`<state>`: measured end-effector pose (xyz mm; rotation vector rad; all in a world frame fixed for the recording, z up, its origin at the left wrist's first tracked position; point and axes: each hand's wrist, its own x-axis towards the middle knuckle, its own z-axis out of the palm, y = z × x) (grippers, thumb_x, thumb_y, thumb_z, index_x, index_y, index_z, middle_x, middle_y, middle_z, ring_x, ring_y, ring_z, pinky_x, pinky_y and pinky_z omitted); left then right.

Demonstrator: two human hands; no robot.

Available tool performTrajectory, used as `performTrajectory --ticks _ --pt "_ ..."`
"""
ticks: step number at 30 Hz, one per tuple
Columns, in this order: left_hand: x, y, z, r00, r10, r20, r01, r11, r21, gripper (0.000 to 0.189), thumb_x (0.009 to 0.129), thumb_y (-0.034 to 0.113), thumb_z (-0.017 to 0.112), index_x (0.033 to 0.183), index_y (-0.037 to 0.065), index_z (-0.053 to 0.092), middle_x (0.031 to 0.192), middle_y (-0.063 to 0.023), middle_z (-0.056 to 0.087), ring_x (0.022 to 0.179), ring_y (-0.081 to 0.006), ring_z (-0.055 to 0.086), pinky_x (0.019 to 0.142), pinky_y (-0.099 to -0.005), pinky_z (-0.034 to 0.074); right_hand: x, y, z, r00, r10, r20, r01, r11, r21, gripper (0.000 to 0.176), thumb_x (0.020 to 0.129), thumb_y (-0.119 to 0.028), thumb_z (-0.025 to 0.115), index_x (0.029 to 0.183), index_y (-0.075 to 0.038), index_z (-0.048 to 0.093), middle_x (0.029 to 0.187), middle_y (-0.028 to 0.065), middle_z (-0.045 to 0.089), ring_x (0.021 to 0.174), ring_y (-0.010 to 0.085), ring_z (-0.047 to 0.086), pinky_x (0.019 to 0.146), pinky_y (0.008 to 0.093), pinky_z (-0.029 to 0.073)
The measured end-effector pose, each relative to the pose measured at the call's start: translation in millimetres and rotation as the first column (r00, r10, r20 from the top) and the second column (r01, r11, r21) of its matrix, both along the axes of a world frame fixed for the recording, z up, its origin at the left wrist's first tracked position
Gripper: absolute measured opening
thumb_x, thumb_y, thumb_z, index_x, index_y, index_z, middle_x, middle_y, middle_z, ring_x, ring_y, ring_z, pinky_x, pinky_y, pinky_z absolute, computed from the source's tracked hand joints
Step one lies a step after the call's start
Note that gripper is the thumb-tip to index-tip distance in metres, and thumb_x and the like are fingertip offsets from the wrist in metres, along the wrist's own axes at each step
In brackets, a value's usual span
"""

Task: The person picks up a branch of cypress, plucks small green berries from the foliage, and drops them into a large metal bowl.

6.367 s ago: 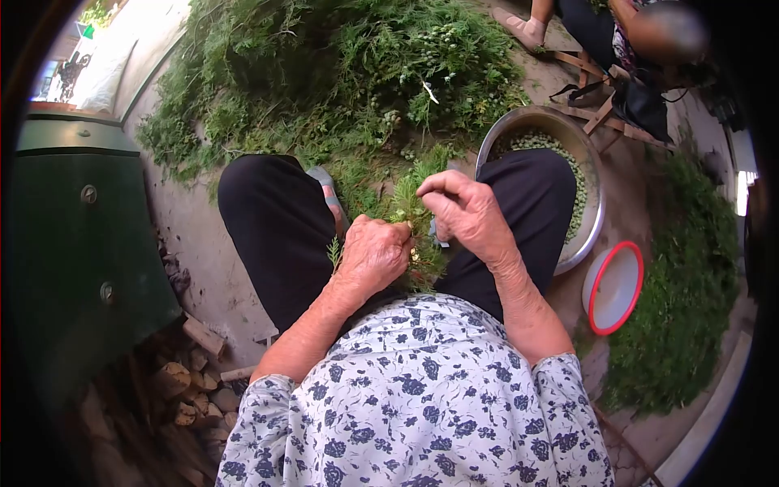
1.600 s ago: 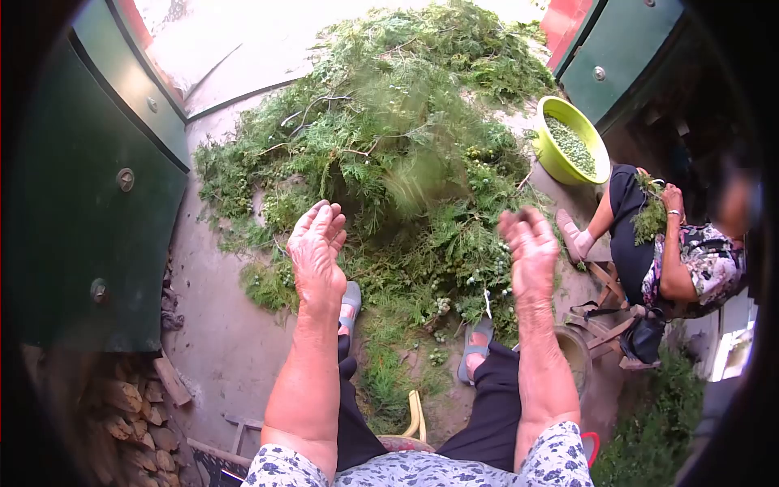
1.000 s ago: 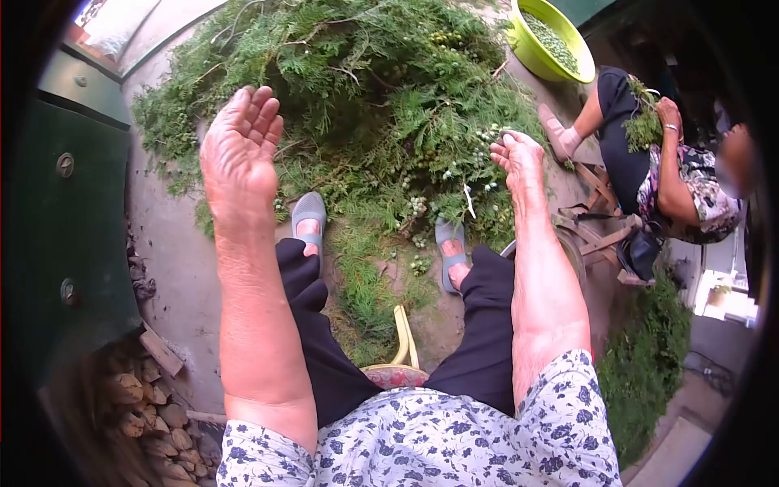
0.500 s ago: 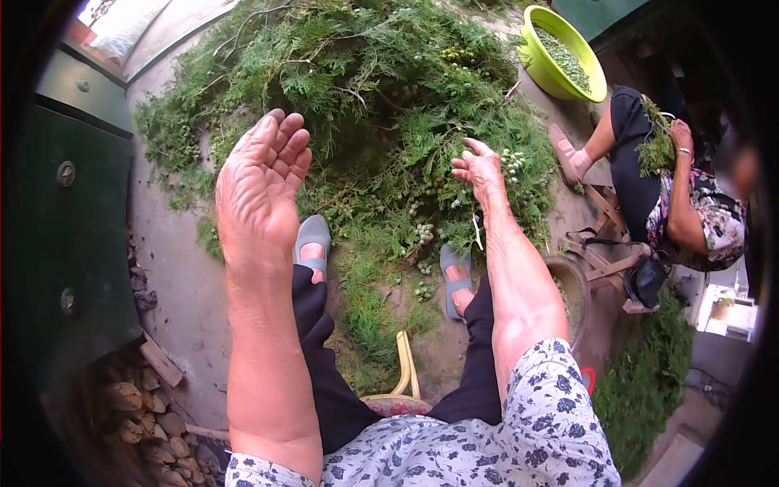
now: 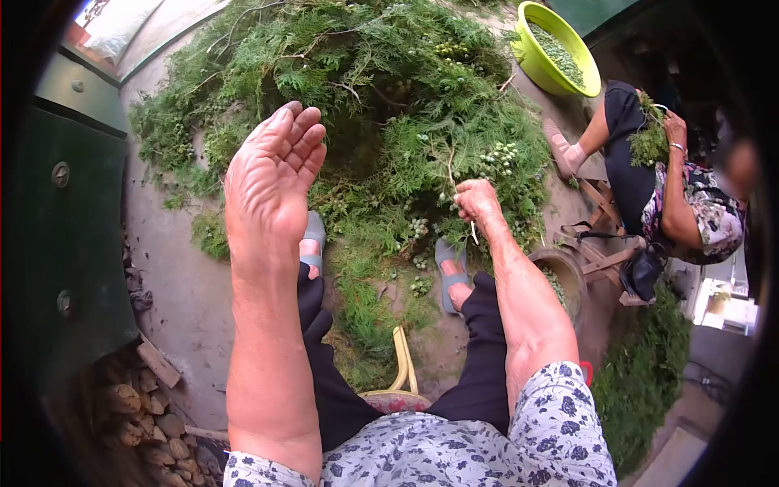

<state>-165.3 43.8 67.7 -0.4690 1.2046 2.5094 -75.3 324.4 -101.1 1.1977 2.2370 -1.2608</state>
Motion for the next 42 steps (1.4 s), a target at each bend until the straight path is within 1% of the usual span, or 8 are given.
performTrajectory --ticks 3,7,10,13,14,16,27,42 --pt "2 1 1 1.0 0.006 0.015 -0.006 1.0 0.011 0.036 0.09 0.015 0.055 0.12 -0.004 0.048 0.111 -0.0134 0.058 0.095 -0.019 0.057 0.085 -0.0325 0.046 21 16 -12 0.925 0.238 0.295 -0.306 0.928 0.212 0.027 0.069 -0.007 0.061 0.093 -0.016 0.07 0.088 0.0124 0.068 0.082 0.0268 0.066 0.078 0.0348 0.052" --pt "3 4 -1 1.0 -0.002 0.017 0.002 1.0 0.016 0.036 0.089 0.015 0.056 0.119 -0.004 0.048 0.111 -0.0132 0.059 0.093 -0.0191 0.057 0.084 -0.0322 0.046 28 30 -21 0.879 0.358 0.316 -0.432 0.878 0.206 0.031 0.072 -0.004 0.06 0.102 -0.007 0.067 0.087 0.011 0.068 0.069 0.0165 0.064 0.065 0.031 0.052" --pt "2 5 -2 1.0 -0.017 0.017 0.017 1.0 0.006 0.036 0.089 0.015 0.057 0.119 -0.004 0.048 0.11 -0.0132 0.059 0.093 -0.0191 0.058 0.084 -0.0322 0.047 15 19 -28 0.983 0.177 0.054 -0.184 0.917 0.355 0.028 0.071 -0.007 0.057 0.094 -0.017 0.07 0.093 0.0114 0.067 0.093 0.027 0.063 0.088 0.0374 0.046" --pt "2 8 -1 1.0 -0.015 0.02 0.015 1.0 0.005 0.035 0.089 0.015 0.057 0.118 -0.004 0.049 0.109 -0.0134 0.06 0.092 -0.0191 0.058 0.082 -0.0321 0.047 -6 7 -35 0.62 -0.699 -0.355 0.646 0.712 -0.273 0.014 0.081 -0.009 0.058 0.084 0.002 0.064 0.065 0.0074 0.06 0.044 0.0139 0.056 0.034 0.0238 0.041" --pt "2 9 -2 1.0 -0.018 0.015 0.018 1.0 -0.001 0.035 0.088 0.015 0.057 0.117 -0.004 0.05 0.108 -0.0134 0.06 0.091 -0.0192 0.058 0.082 -0.0319 0.048 -7 7 -34 0.621 -0.7 -0.352 0.646 0.712 -0.276 0.014 0.081 -0.009 0.058 0.084 0.002 0.064 0.065 0.0074 0.06 0.044 0.0139 0.056 0.034 0.0238 0.041" --pt "2 9 -1 1.0 -0.019 0.008 0.02 1.0 -0.012 0.035 0.088 0.015 0.058 0.116 -0.004 0.05 0.107 -0.0134 0.06 0.091 -0.0192 0.058 0.082 -0.0317 0.048 -11 4 -25 0.711 -0.661 -0.242 0.456 0.694 -0.556 0.015 0.085 -0.016 0.06 0.086 -0.002 0.06 0.067 0.0073 0.06 0.05 0.0145 0.057 0.038 0.0233 0.044" --pt "7 14 -1 0.998 -0.07 0.006 0.07 0.997 -0.037 0.031 0.088 0.013 0.056 0.115 -0.002 0.052 0.103 -0.0112 0.062 0.088 -0.0175 0.06 0.081 -0.0311 0.048 4 -11 51 0.81 -0.501 -0.306 0.321 0.814 -0.484 0.019 0.085 -0.015 0.059 0.095 0.0 0.062 0.07 0.0066 0.06 0.052 0.0132 0.055 0.043 0.0244 0.043" --pt "16 36 -18 0.993 -0.025 0.113 0.042 0.988 -0.146 0.033 0.081 0.003 0.058 0.114 0.001 0.053 0.103 -0.0089 0.061 0.087 -0.0174 0.058 0.076 -0.0291 0.045 24 -87 152 0.7 -0.625 -0.345 -0.287 0.196 -0.938 0.024 0.088 -0.029 0.056 0.086 -0.005 0.057 0.068 0.0055 0.053 0.061 0.0192 0.048 0.057 0.0323 0.037"
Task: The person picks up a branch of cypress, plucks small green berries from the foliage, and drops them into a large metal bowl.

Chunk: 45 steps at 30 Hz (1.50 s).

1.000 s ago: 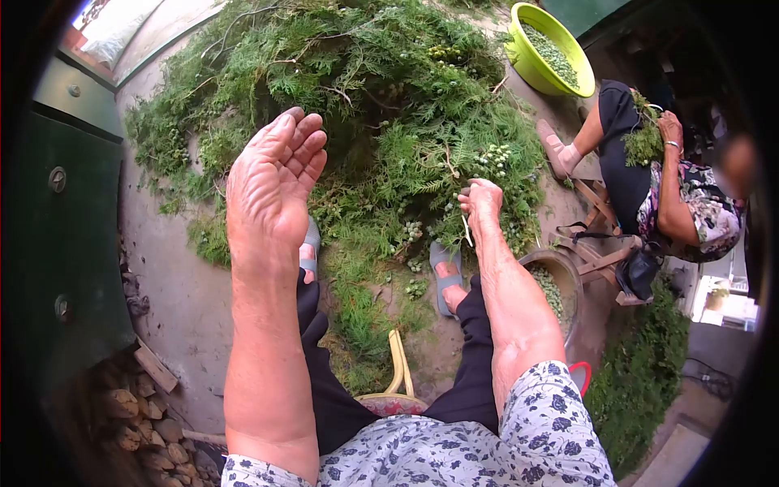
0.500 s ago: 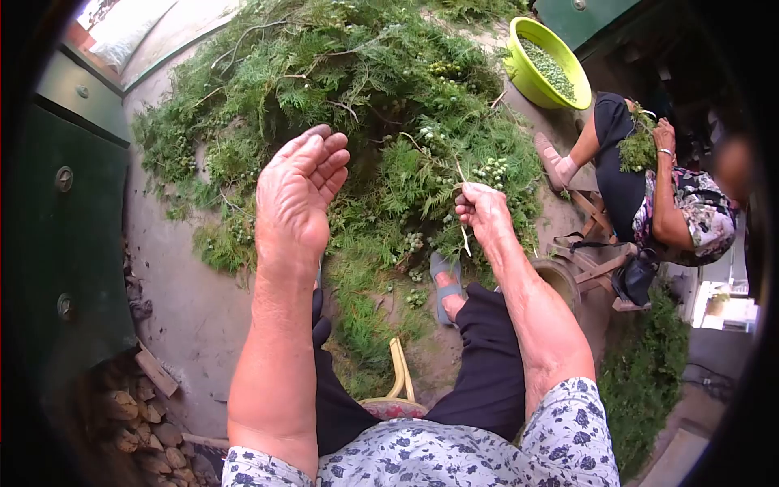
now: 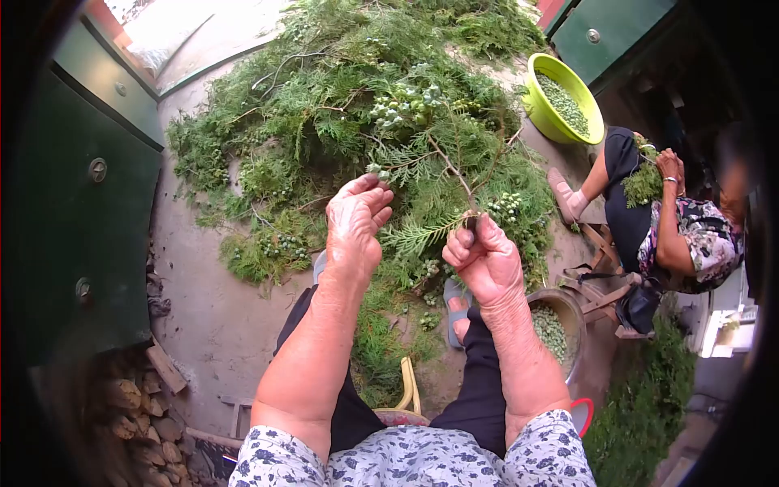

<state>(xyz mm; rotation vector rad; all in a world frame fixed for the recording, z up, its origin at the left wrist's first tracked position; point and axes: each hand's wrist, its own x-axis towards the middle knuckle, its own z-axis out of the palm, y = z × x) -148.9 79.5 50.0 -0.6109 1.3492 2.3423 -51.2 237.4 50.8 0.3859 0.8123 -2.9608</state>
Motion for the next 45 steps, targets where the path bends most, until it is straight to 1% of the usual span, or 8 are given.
performTrajectory --ticks 5,15,20,24,29,34,37,45 --pt "11 10 0 0.977 0.195 0.088 -0.186 0.977 -0.101 0.025 0.073 0.001 0.061 0.097 0.004 0.058 0.089 -0.0029 0.058 0.074 -0.013 0.055 0.062 -0.0257 0.041 -3 -12 12 0.998 -0.013 -0.056 0.004 0.988 -0.155 0.024 0.089 -0.03 0.054 0.09 -0.006 0.058 0.069 0.0054 0.052 0.062 0.0192 0.048 0.056 0.0326 0.037" --pt "46 19 -17 0.978 -0.101 0.181 0.083 0.991 0.106 0.019 0.081 0.016 0.057 0.088 -0.001 0.06 0.082 -0.0109 0.063 0.072 -0.0205 0.059 0.065 -0.03 0.049 -6 -11 13 0.987 0.041 -0.158 -0.069 0.982 -0.174 0.024 0.087 -0.028 0.056 0.088 -0.005 0.062 0.064 0.0047 0.05 0.059 0.0172 0.045 0.056 0.0313 0.038" --pt "33 25 7 0.885 -0.436 -0.163 0.454 0.733 0.506 0.043 0.086 0.016 0.051 0.123 -0.006 0.043 0.112 -0.0204 0.055 0.084 -0.0278 0.061 0.08 -0.0389 0.051 -1 -11 20 0.99 0.065 -0.125 -0.088 0.977 -0.193 0.025 0.087 -0.028 0.056 0.087 -0.004 0.061 0.06 0.0032 0.05 0.053 0.0169 0.047 0.054 0.0306 0.038" --pt "14 21 8 0.943 -0.321 -0.088 0.291 0.668 0.685 0.046 0.089 0.03 0.052 0.122 -0.002 0.045 0.122 -0.0211 0.051 0.114 -0.0334 0.048 0.096 -0.0456 0.04 3 -26 11 0.976 0.158 -0.15 -0.186 0.962 -0.199 0.025 0.088 -0.029 0.055 0.088 -0.005 0.059 0.059 0.0036 0.05 0.053 0.0179 0.048 0.054 0.0323 0.039" --pt "1 15 13 0.981 -0.15 -0.12 0.189 0.648 0.737 0.023 0.089 0.021 0.055 0.103 0.003 0.057 0.104 -0.0131 0.062 0.095 -0.0261 0.06 0.086 -0.0458 0.047 8 -46 3 0.965 0.228 -0.127 -0.25 0.948 -0.198 0.024 0.089 -0.031 0.053 0.088 -0.009 0.061 0.062 0.0025 0.052 0.055 0.0172 0.048 0.053 0.0319 0.037" --pt "-2 9 21 0.996 0.026 -0.09 0.021 0.875 0.484 0.019 0.09 0.017 0.054 0.099 0.002 0.058 0.091 -0.0107 0.065 0.081 -0.0243 0.065 0.068 -0.0383 0.053 12 -60 -2 0.96 0.277 0.031 -0.264 0.939 -0.22 0.023 0.087 -0.031 0.056 0.088 -0.008 0.06 0.062 0.0043 0.052 0.055 0.0187 0.048 0.055 0.0334 0.038" --pt "-2 8 17 0.986 0.073 -0.149 -0.034 0.968 0.25 0.014 0.088 0.015 0.057 0.098 0.004 0.058 0.084 -0.0057 0.064 0.064 -0.0182 0.064 0.046 -0.0292 0.05 12 -58 1 0.882 0.417 0.222 -0.444 0.891 0.091 0.029 0.09 -0.029 0.055 0.09 -0.001 0.057 0.073 0.0093 0.06 0.061 0.0182 0.06 0.054 0.0299 0.048" --pt "11 10 25 0.913 -0.168 -0.371 0.081 0.968 -0.237 0.024 0.088 0.008 0.056 0.111 0.006 0.058 0.082 -0.0011 0.062 0.058 -0.0064 0.054 0.047 -0.0207 0.044 -4 -36 43 0.547 0.756 0.359 -0.74 0.237 0.629 0.03 0.087 -0.025 0.06 0.086 0.005 0.063 0.066 0.0088 0.063 0.056 0.0135 0.062 0.05 0.0232 0.049"
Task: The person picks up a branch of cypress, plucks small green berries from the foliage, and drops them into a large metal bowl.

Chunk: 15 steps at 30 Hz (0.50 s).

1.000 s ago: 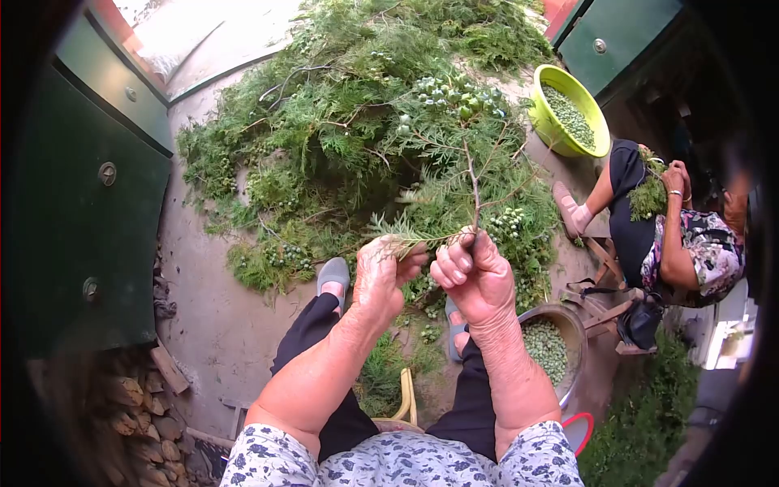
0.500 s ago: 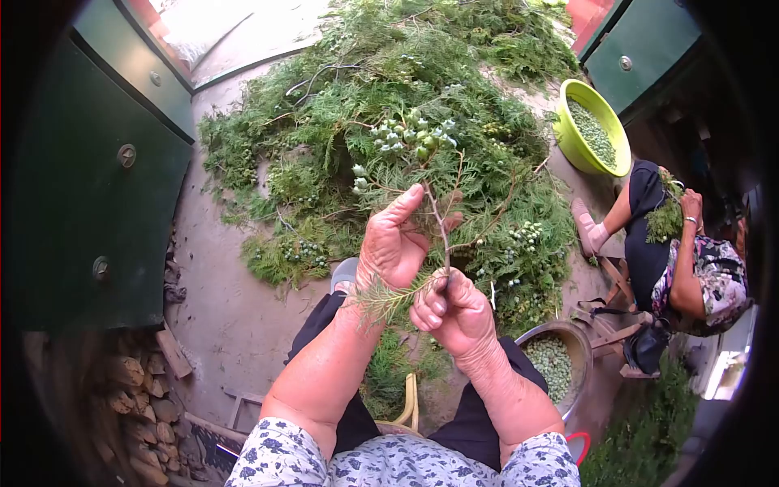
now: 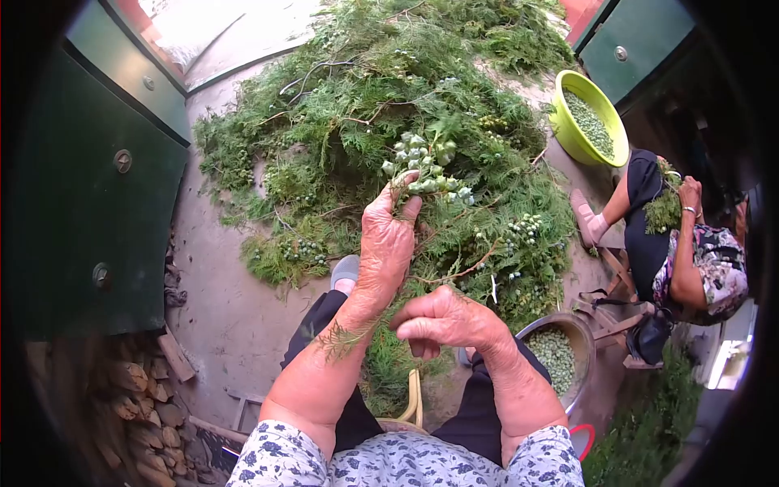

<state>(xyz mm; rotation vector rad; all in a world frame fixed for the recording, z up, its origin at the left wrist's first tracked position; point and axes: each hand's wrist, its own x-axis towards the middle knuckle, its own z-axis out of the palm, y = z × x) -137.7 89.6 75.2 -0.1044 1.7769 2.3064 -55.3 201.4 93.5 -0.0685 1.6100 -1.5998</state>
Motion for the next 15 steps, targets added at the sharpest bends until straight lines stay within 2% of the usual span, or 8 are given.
performTrajectory --ticks 2,3,4,6,8,10,12,15 --pt "-2 0 -5 0.993 -0.102 -0.052 0.099 0.994 -0.05 0.022 0.088 0.009 0.057 0.11 0.006 0.059 0.087 -0.0025 0.063 0.06 -0.0074 0.055 0.051 -0.021 0.046 3 12 -2 0.997 0.037 -0.071 -0.047 0.989 -0.141 0.023 0.087 -0.018 0.058 0.089 0.004 0.064 0.062 0.0072 0.061 0.051 0.0125 0.059 0.048 0.0233 0.047" --pt "1 0 1 0.99 -0.103 0.095 0.102 0.995 0.013 0.02 0.087 0.009 0.057 0.107 0.005 0.06 0.089 -0.0031 0.064 0.064 -0.0091 0.057 0.055 -0.0225 0.048 3 22 2 0.993 -0.045 -0.108 0.0 0.923 -0.384 0.022 0.086 -0.015 0.057 0.087 0.006 0.064 0.062 0.0084 0.061 0.049 0.0137 0.059 0.047 0.0241 0.048" --pt "2 2 3 0.989 -0.113 0.099 0.112 0.994 0.014 0.02 0.087 0.009 0.057 0.107 0.005 0.06 0.089 -0.0031 0.064 0.064 -0.0091 0.057 0.055 -0.0225 0.048 3 28 5 0.983 -0.133 -0.127 0.031 0.797 -0.603 0.02 0.086 -0.012 0.056 0.086 0.007 0.064 0.062 0.0097 0.061 0.048 0.0149 0.058 0.046 0.025 0.048" --pt "4 3 4 0.974 -0.185 0.129 0.187 0.982 0.002 0.015 0.087 0.009 0.057 0.1 0.005 0.062 0.088 -0.0035 0.064 0.067 -0.0105 0.058 0.056 -0.0237 0.049 6 32 10 0.865 -0.499 -0.048 0.298 0.589 -0.751 0.023 0.087 -0.017 0.059 0.085 0.006 0.063 0.061 0.011 0.061 0.046 0.0158 0.057 0.042 0.0234 0.047" --pt "6 4 -4 0.968 -0.232 0.093 0.234 0.972 -0.005 0.012 0.085 0.008 0.058 0.095 0.004 0.063 0.085 -0.0032 0.063 0.068 -0.0111 0.059 0.054 -0.0247 0.048 1 35 10 0.605 -0.796 0.022 0.577 0.419 -0.701 0.021 0.087 -0.017 0.061 0.093 0.003 0.063 0.069 0.0078 0.062 0.051 0.0122 0.057 0.043 0.0199 0.044" --pt "10 7 -4 0.947 -0.299 0.12 0.298 0.954 0.023 0.01 0.082 0.008 0.06 0.09 0.003 0.063 0.081 -0.0025 0.062 0.066 -0.0108 0.058 0.051 -0.0253 0.045 -7 32 9 0.31 -0.885 -0.347 0.839 0.426 -0.337 0.017 0.085 -0.01 0.062 0.099 -0.001 0.062 0.075 0.0021 0.062 0.06 0.0079 0.056 0.05 0.0176 0.044" --pt "10 10 -14 0.939 -0.323 0.116 0.323 0.946 0.018 0.01 0.083 0.007 0.058 0.092 0.005 0.062 0.072 -0.0007 0.06 0.055 -0.0081 0.052 0.046 -0.0243 0.04 -10 33 -2 0.245 -0.725 -0.644 0.836 0.494 -0.239 0.026 0.075 0.003 0.067 0.1 -0.004 0.062 0.092 0.0011 0.055 0.073 0.007 0.053 0.063 0.0203 0.046" --pt "11 13 -15 0.911 -0.401 0.099 0.409 0.908 -0.087 0.01 0.082 0.007 0.059 0.091 0.004 0.062 0.067 -0.0007 0.058 0.053 -0.0082 0.05 0.046 -0.025 0.04 -11 29 -1 0.222 -0.495 -0.84 0.806 0.578 -0.128 0.039 0.067 0.006 0.069 0.103 -0.008 0.062 0.101 0.0065 0.052 0.074 0.0125 0.055 0.066 0.0242 0.048"
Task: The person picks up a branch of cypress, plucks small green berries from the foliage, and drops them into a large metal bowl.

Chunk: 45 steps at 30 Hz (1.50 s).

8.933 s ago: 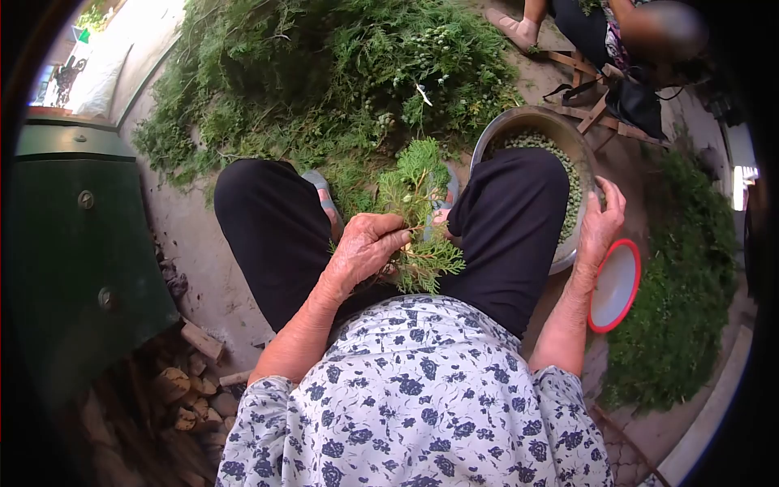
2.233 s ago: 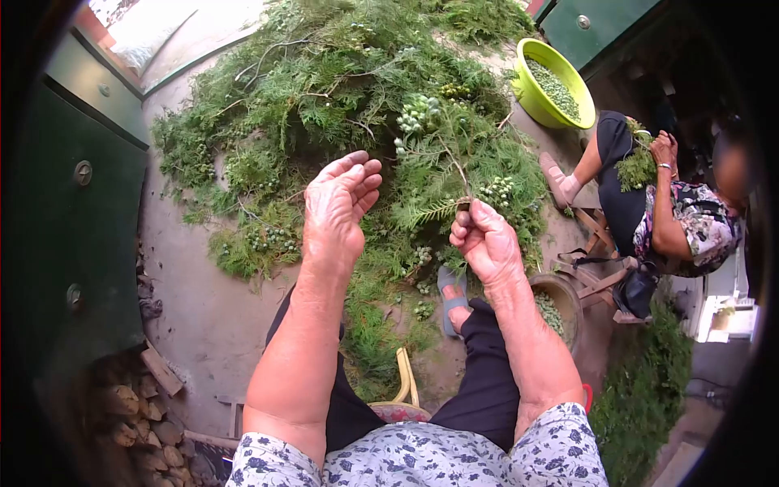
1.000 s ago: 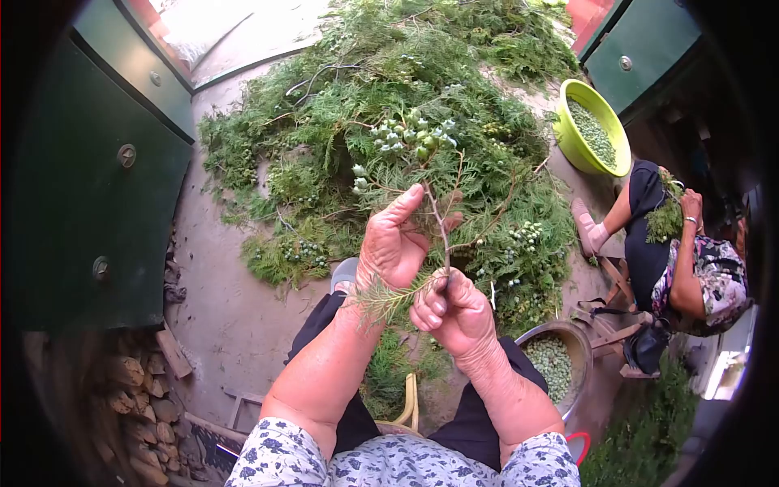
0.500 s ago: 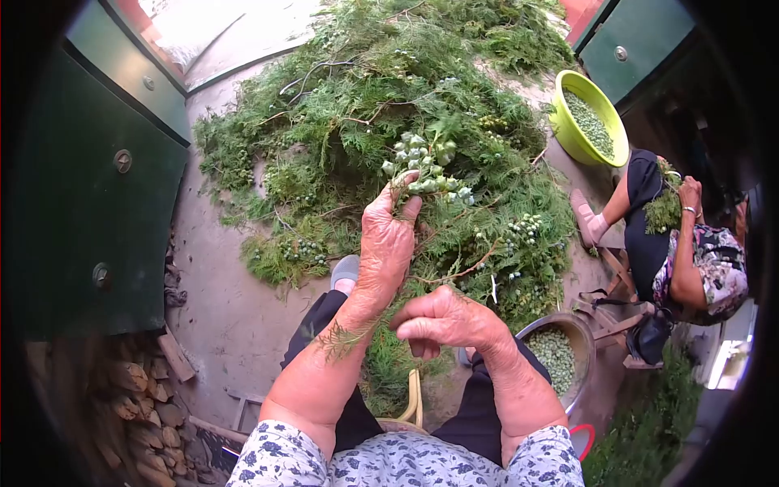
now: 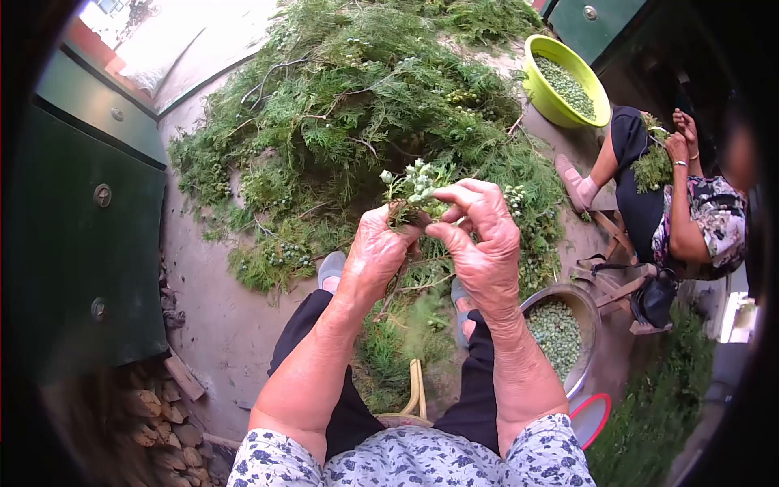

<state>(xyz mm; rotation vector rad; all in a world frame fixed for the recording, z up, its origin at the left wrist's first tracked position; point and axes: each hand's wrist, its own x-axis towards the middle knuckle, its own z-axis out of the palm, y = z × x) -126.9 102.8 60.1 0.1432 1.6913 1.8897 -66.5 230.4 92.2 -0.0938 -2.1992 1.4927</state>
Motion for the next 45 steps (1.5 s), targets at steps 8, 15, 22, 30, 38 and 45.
performTrajectory --ticks 8,15,22,30,38,45 --pt "11 8 5 0.962 -0.176 -0.209 0.152 0.98 -0.128 0.018 0.08 0.013 0.066 0.095 0.005 0.06 0.073 0.0024 0.057 0.059 -0.0056 0.049 0.053 -0.0217 0.04 1 7 -9 0.998 -0.025 -0.059 0.026 1.0 0.015 0.027 0.069 0.005 0.068 0.095 -0.003 0.067 0.088 0.0062 0.057 0.076 0.0138 0.057 0.067 0.0256 0.047" --pt "13 4 16 0.98 -0.105 -0.171 0.098 0.994 -0.049 0.024 0.086 0.024 0.063 0.095 0.002 0.059 0.066 0.0018 0.052 0.051 -0.0034 0.045 0.046 -0.0213 0.037 3 21 -9 0.996 -0.052 0.069 0.06 0.99 -0.125 0.023 0.074 -0.002 0.07 0.096 -0.002 0.067 0.081 0.0049 0.061 0.068 0.0095 0.056 0.056 0.02 0.042" --pt "17 1 26 0.986 -0.123 -0.109 0.114 0.99 -0.086 0.018 0.088 0.02 0.061 0.09 0.002 0.062 0.064 0.0035 0.05 0.051 -0.0044 0.045 0.046 -0.0204 0.035 3 39 -11 0.982 0.05 0.183 0.109 0.641 -0.76 0.016 0.087 -0.015 0.06 0.094 -0.001 0.063 0.079 0.0033 0.058 0.063 0.0063 0.054 0.048 0.0188 0.04" --pt "18 6 -2 0.851 -0.197 -0.488 0.121 0.976 -0.182 0.015 0.088 0.018 0.061 0.09 0.003 0.062 0.065 0.0027 0.05 0.05 -0.0042 0.045 0.045 -0.0214 0.036 0 45 -7 0.987 0.16 0.013 -0.038 0.31 -0.95 0.013 0.089 -0.012 0.055 0.099 -0.004 0.051 0.084 0.0065 0.057 0.062 0.0109 0.054 0.046 0.021 0.039" --pt "15 7 -5 0.625 -0.32 -0.712 0.12 0.941 -0.318 0.015 0.082 0.01 0.064 0.094 0.003 0.059 0.07 -0.0129 0.055 0.06 -0.0231 0.053 0.058 -0.0322 0.043 -2 34 -10 0.947 0.229 0.225 -0.094 0.869 -0.486 0.025 0.086 -0.024 0.062 0.092 0.0 0.065 0.062 0.0011 0.053 0.055 0.0054 0.048 0.044 0.0194 0.035" --pt "16 5 -9 0.635 -0.309 -0.708 0.114 0.944 -0.31 0.015 0.081 0.008 0.065 0.093 0.003 0.058 0.07 -0.0126 0.056 0.057 -0.0198 0.054 0.055 -0.0311 0.043 -5 31 -12 0.985 -0.024 0.17 0.022 1.0 0.014 0.018 0.084 -0.018 0.065 0.08 0.0 0.06 0.064 0.0036 0.057 0.059 0.0109 0.054 0.051 0.0268 0.043"
